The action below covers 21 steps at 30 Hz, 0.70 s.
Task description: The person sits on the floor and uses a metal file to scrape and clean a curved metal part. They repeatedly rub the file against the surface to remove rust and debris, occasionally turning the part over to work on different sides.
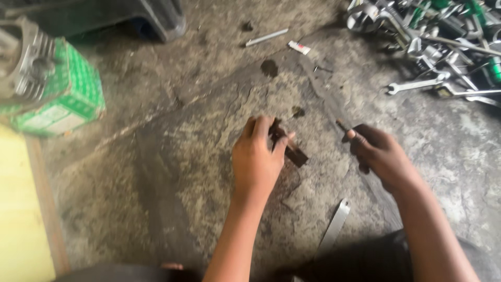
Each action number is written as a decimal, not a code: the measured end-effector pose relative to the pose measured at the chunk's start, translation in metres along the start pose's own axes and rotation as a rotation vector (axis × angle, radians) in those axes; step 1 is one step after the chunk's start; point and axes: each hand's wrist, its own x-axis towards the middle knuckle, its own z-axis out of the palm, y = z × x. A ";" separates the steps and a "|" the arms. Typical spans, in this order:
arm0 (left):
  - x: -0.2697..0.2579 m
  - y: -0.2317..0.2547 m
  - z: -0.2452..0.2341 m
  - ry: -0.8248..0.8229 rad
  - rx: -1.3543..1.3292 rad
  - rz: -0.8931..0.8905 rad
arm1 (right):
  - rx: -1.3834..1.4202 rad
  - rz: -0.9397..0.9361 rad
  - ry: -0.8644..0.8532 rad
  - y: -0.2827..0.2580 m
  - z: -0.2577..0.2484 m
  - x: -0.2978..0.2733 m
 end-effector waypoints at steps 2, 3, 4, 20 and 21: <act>-0.001 0.005 -0.001 0.045 -0.002 0.076 | 0.051 0.007 -0.010 0.000 0.002 -0.003; -0.002 0.005 -0.001 0.067 -0.001 0.111 | 0.076 -0.001 -0.022 0.000 0.004 -0.002; -0.002 0.004 0.000 0.087 0.003 0.139 | 0.102 -0.012 -0.037 -0.001 0.006 0.000; -0.024 -0.027 0.034 0.014 0.275 0.422 | 0.064 -0.210 0.157 0.006 0.000 0.003; -0.026 -0.030 0.036 0.020 0.262 0.414 | 0.040 -0.226 0.171 0.008 0.000 0.004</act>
